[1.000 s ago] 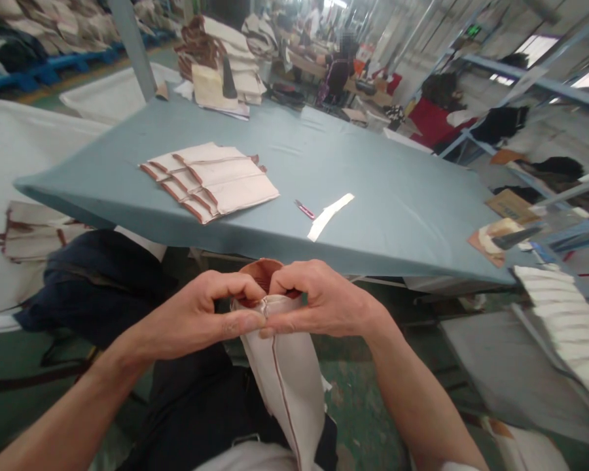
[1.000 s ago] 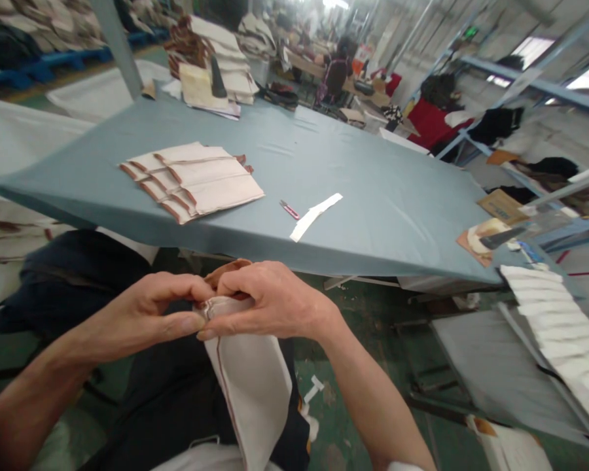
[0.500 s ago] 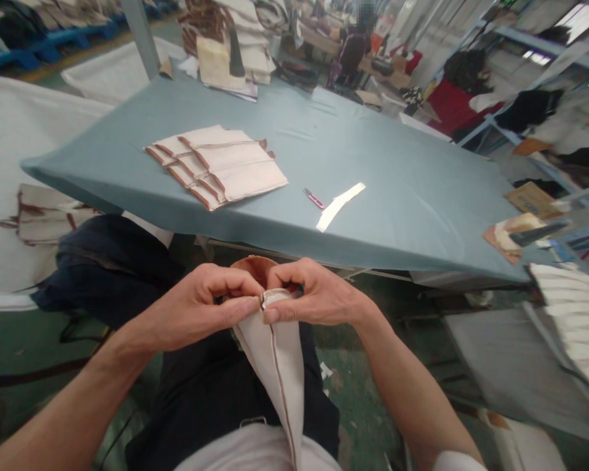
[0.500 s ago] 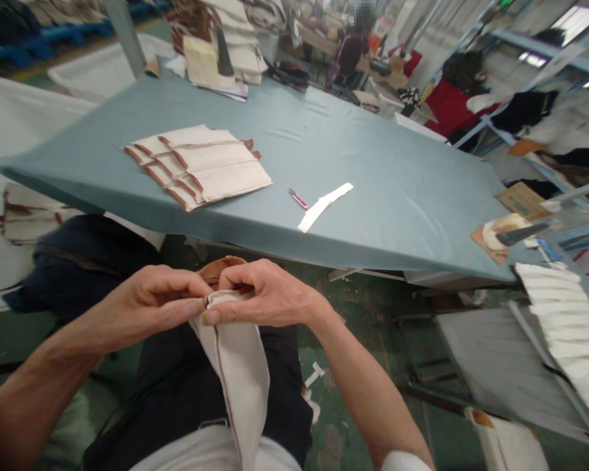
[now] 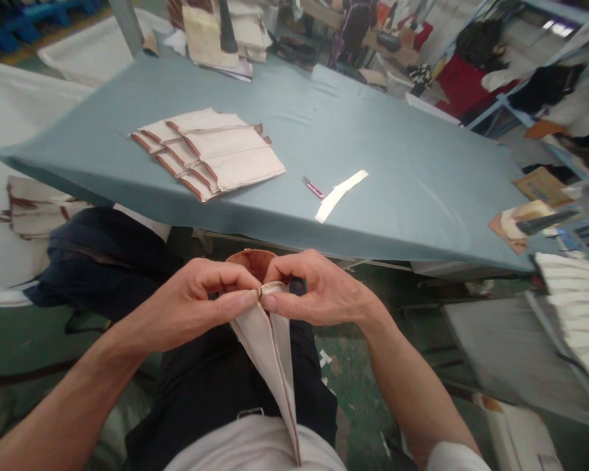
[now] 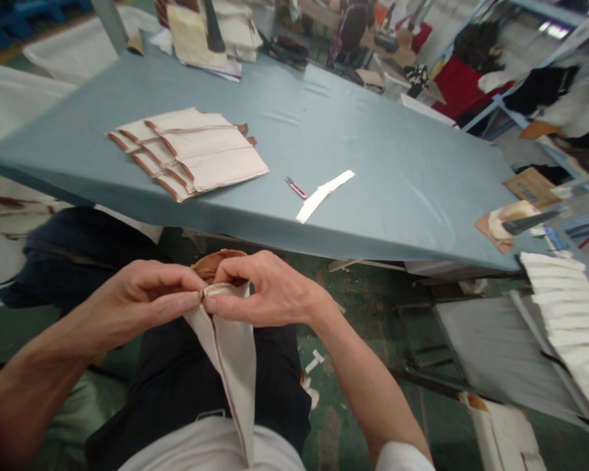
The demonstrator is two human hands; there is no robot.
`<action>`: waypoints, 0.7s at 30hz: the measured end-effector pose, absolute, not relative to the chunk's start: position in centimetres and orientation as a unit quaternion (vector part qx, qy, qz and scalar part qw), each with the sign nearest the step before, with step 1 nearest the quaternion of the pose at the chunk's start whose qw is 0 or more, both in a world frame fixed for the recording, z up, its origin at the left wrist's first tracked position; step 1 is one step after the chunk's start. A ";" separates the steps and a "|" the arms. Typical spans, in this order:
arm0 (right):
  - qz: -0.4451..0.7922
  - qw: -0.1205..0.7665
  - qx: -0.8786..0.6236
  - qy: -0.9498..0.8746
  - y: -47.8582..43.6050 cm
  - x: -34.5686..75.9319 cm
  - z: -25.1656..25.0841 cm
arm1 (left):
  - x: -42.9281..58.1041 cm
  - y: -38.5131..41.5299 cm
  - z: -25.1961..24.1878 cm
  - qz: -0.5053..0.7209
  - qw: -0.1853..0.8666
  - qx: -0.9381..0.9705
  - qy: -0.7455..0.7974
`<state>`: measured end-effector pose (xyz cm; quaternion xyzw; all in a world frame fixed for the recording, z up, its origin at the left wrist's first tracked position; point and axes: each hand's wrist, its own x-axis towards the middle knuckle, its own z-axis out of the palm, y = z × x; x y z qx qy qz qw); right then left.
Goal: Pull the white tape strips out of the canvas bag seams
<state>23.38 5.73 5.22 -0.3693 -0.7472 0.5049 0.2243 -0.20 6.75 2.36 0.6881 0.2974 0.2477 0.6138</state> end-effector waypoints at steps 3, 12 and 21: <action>0.455 0.220 -0.389 -0.770 5.5 23.3 5.4 | 0.0 6.7 2.7 0.244 0.594 0.702 0.309; 0.296 0.242 -0.405 -0.831 5.3 23.6 5.4 | 0.9 5.9 3.1 0.246 0.473 0.761 0.370; 0.457 0.245 -0.435 -0.736 5.9 23.7 4.4 | 1.5 6.7 2.8 0.243 0.529 0.728 0.362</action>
